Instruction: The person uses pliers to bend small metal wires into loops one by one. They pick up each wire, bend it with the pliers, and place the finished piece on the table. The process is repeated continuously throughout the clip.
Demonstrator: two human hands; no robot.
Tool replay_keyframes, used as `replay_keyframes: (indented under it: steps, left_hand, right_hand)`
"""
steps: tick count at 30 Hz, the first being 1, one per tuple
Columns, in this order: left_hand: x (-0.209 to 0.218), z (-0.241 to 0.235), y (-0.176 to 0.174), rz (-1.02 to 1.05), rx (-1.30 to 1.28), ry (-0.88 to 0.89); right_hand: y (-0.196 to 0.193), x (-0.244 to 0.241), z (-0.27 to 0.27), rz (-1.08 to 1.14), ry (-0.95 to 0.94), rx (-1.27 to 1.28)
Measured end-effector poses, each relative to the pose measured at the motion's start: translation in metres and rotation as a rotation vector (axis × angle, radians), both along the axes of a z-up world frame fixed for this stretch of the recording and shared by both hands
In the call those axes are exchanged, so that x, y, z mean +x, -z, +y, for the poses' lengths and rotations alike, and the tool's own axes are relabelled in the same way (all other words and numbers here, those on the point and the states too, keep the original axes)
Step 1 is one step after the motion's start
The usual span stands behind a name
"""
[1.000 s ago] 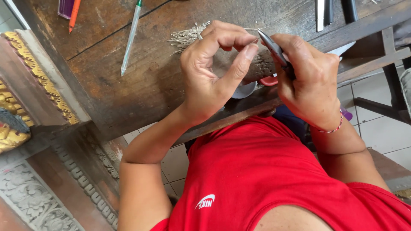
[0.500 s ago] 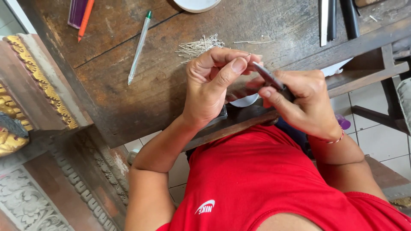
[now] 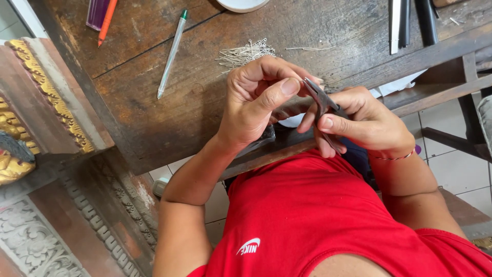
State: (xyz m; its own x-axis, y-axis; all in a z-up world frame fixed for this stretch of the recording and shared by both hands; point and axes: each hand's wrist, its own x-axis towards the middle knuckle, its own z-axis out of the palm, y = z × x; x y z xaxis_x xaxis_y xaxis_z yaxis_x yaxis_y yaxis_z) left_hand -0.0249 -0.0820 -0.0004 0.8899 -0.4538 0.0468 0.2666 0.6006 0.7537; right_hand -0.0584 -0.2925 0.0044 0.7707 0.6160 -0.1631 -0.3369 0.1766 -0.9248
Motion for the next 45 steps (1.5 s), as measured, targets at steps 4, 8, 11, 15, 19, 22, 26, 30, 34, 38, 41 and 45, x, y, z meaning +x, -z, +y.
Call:
replay_keyframes:
  steps: [4, 8, 11, 15, 19, 22, 26, 30, 34, 38, 41, 45]
  left_hand:
    - [0.003, 0.004, 0.005, 0.037, 0.016, 0.023]
    - [0.005, 0.005, 0.005, 0.000, 0.131, -0.001]
    - [0.006, 0.003, 0.003, -0.035, 0.186, -0.027]
    - [0.002, -0.004, 0.009, -0.080, 0.191, -0.180]
    - [0.002, -0.004, 0.009, -0.134, 0.290, -0.267]
    - [0.000, -0.004, 0.005, -0.069, 0.308, -0.202]
    - [-0.004, -0.007, 0.008, -0.087, 0.228, -0.214]
    - [-0.009, -0.008, 0.007, -0.183, 0.260, -0.290]
    - [-0.015, -0.011, 0.008, -0.184, 0.217, -0.313]
    - [-0.017, -0.011, 0.007, -0.216, 0.216, -0.344]
    - [-0.015, -0.006, 0.000, -0.229, 0.260, -0.329]
    - [-0.016, -0.004, -0.005, -0.154, 0.269, -0.243]
  right_hand:
    - [0.005, -0.001, 0.000, 0.045, -0.019, 0.052]
    - [0.009, -0.003, 0.002, 0.085, -0.001, 0.131]
    - [0.012, -0.003, 0.002, 0.065, 0.011, 0.130]
    - [0.007, -0.011, 0.016, -0.131, 0.075, -0.229]
    - [0.004, -0.011, 0.018, -0.230, 0.131, -0.447]
    - [0.000, -0.007, 0.012, -0.276, 0.147, -0.428]
    - [0.008, -0.013, 0.008, -0.261, 0.211, -0.373]
    - [0.012, -0.021, 0.011, -0.377, 0.294, -0.422]
    - [0.013, -0.026, 0.022, -0.485, 0.388, -0.486]
    - [0.011, -0.029, 0.027, -0.535, 0.404, -0.624]
    - [0.006, -0.029, 0.029, -0.521, 0.390, -0.617]
    - [0.001, -0.029, 0.030, -0.524, 0.339, -0.639]
